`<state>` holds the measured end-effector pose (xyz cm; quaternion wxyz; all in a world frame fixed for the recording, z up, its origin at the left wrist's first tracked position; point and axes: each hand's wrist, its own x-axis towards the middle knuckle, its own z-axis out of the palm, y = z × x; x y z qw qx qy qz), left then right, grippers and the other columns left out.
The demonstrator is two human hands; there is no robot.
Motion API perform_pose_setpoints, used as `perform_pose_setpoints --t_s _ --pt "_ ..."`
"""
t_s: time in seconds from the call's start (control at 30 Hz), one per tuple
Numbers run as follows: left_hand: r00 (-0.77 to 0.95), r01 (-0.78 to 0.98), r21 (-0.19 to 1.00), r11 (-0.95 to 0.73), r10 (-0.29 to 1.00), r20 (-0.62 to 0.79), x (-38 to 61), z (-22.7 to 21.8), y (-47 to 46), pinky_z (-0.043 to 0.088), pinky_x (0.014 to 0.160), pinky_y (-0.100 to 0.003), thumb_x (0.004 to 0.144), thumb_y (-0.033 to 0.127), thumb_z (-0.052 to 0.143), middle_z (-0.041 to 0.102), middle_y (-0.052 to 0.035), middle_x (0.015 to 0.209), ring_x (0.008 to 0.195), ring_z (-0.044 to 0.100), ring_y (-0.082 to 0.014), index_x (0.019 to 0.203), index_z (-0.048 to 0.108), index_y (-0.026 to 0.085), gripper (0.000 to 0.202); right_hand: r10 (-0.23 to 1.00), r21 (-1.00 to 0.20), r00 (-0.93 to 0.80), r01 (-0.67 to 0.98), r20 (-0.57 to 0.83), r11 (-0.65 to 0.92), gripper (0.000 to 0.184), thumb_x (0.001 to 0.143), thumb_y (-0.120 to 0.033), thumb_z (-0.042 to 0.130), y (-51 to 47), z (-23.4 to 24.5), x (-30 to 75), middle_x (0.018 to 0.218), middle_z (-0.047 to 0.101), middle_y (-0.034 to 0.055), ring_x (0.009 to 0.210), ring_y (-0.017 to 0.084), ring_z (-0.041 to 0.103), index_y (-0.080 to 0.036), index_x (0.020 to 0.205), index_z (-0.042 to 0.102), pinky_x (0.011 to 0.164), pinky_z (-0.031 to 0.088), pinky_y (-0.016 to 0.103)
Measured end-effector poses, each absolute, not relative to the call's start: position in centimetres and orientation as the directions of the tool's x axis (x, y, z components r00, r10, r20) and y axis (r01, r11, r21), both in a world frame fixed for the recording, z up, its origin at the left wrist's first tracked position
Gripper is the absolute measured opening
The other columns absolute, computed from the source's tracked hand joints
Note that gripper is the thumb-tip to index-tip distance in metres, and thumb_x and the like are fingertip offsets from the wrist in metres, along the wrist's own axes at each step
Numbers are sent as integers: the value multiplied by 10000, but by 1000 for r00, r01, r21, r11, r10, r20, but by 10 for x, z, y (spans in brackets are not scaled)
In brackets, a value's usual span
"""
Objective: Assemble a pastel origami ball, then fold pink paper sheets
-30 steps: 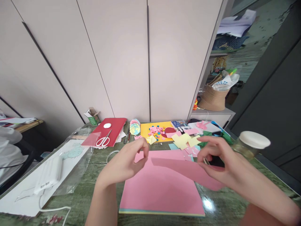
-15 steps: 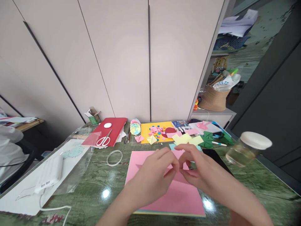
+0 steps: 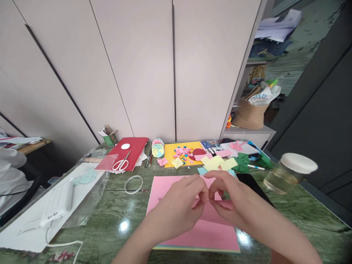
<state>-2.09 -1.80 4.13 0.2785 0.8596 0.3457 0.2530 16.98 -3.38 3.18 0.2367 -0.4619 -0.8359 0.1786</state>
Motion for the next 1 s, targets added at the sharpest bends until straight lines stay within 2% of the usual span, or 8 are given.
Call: perform_pose_setpoints --t_s 0.13,0.3,0.47,0.6,0.8,0.9,1.0 --pt "634 472 637 -609 737 235 -21 40 -16 348 663 -217 719 -7 438 513 42 829 765 447 -103 760 394 208 223 834 -490 -484 678 264 548 520 761 -84 457 -35 32 169 862 570 -7 832 143 548 -278 1230 347 721 441 260" --pt "667 465 621 -631 711 223 -20 40 -16 352 679 -217 705 -1 441 527 36 831 774 458 -106 742 393 202 212 845 -485 -481 695 234 530 524 754 -48 436 -38 37 167 911 570 6 886 147 543 -273 1222 367 753 434 261" --pt "686 462 615 -639 697 209 -21 41 -16 353 653 -222 690 3 428 530 27 801 752 463 -116 742 402 202 208 856 -499 -482 703 189 506 594 742 -50 440 -37 34 169 847 555 -21 824 135 543 -304 1262 306 710 442 247" --pt "684 477 583 -658 694 224 -26 43 -16 343 621 -224 679 -2 402 510 31 776 701 449 -109 736 403 203 213 861 -516 -466 696 205 500 549 757 -75 439 -38 35 174 856 567 -14 813 134 556 -298 1239 301 732 462 262" --pt "590 542 572 -616 763 262 -45 50 -13 344 629 -222 690 -12 397 493 43 769 702 446 -102 741 400 212 230 904 -563 -346 707 253 428 480 763 -103 460 -40 42 194 820 596 -12 766 118 573 -269 1186 306 680 494 211" --pt "531 569 591 -571 805 266 -55 54 -12 341 620 -221 708 -15 395 505 50 766 695 449 -99 748 415 218 236 899 -536 -307 725 311 433 468 759 -125 482 -40 42 201 796 606 -22 714 111 573 -267 1174 319 680 494 209" --pt "495 532 634 -562 813 305 -56 55 -12 359 643 -220 726 -10 412 517 47 782 726 472 -101 760 429 219 232 877 -496 -354 725 325 477 463 764 -128 475 -39 40 197 784 608 -15 729 124 580 -261 1184 332 672 489 226"
